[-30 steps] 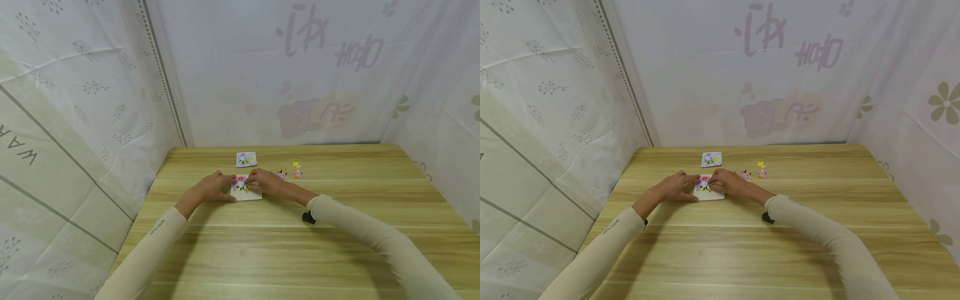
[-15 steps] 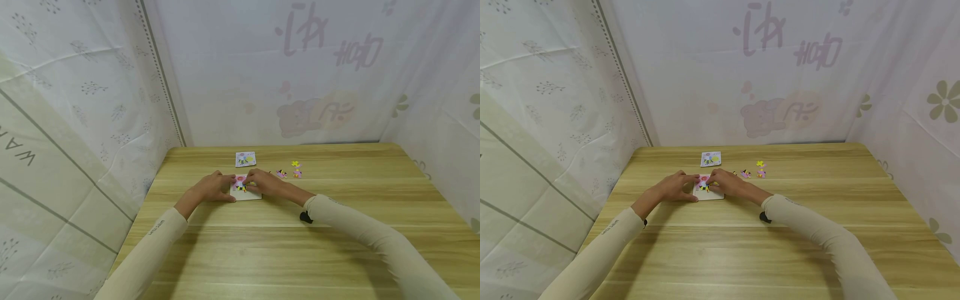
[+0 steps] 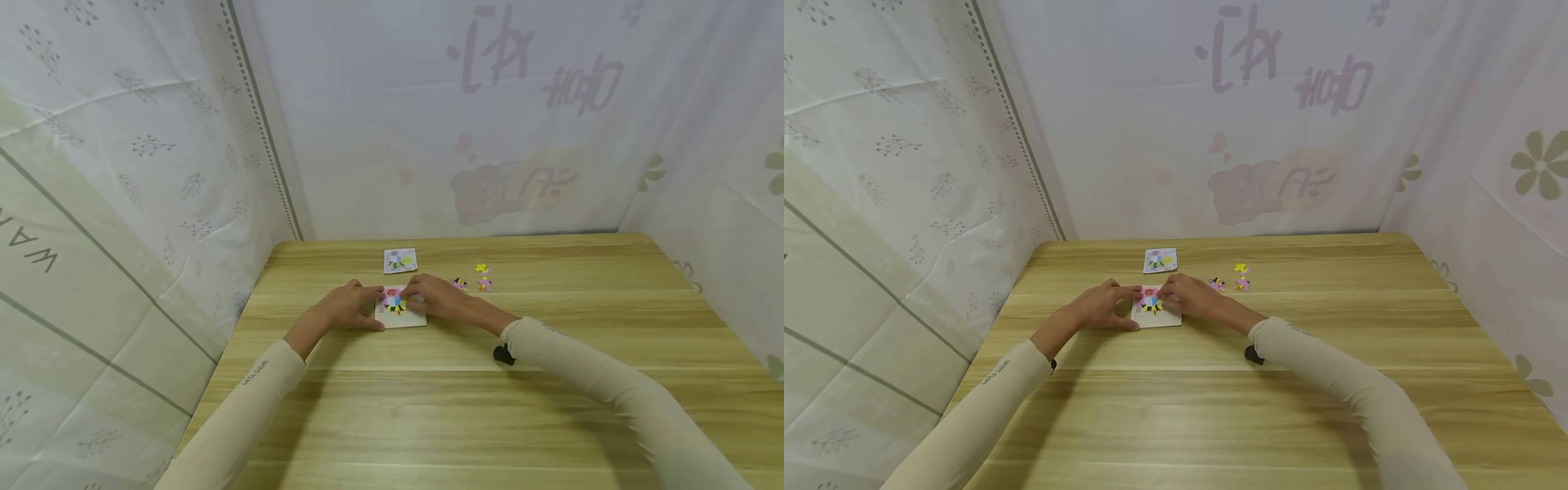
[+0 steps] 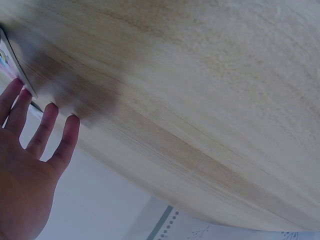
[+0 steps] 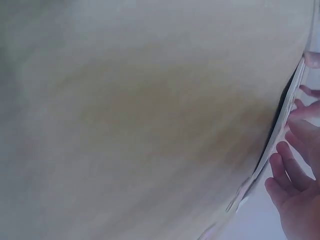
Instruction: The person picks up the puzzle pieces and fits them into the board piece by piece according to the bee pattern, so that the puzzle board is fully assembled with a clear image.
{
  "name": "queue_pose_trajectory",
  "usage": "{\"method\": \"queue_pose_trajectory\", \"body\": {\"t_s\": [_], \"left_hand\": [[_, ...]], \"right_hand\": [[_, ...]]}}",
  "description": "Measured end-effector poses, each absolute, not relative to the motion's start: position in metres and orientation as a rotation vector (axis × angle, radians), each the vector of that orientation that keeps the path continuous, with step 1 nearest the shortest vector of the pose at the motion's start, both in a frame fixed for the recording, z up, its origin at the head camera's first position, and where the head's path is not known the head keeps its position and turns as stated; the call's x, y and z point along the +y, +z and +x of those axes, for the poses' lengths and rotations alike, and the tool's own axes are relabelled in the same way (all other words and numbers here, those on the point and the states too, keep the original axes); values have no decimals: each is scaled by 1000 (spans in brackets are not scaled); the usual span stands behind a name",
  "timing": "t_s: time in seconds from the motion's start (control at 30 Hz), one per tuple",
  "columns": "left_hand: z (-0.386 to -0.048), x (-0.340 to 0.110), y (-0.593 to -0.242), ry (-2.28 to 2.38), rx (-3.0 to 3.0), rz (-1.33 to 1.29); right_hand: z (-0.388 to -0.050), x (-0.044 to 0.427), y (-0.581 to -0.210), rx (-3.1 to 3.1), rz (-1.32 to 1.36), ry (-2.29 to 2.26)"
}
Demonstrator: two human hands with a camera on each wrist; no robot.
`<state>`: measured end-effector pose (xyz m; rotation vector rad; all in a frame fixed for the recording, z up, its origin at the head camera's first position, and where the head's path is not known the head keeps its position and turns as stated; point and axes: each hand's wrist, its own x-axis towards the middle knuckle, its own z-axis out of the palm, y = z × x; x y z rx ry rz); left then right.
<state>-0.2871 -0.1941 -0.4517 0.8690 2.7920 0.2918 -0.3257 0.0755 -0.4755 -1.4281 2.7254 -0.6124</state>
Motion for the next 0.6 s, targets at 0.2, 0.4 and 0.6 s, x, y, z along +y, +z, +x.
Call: {"method": "queue_pose_trajectory", "body": {"t_s": [0.2,0.4,0.6], "left_hand": [[-288,-193,-453,288,2795,856],[-287,-193,-452,293,2792,857],[-287,-194,-452,296,2792,850]], "right_hand": [[-333,93,-473,2736,-1319,-675],[-338,113,-470,2792,-1265,-705],[-346,135,-469,2833,-1241,-713]]}}
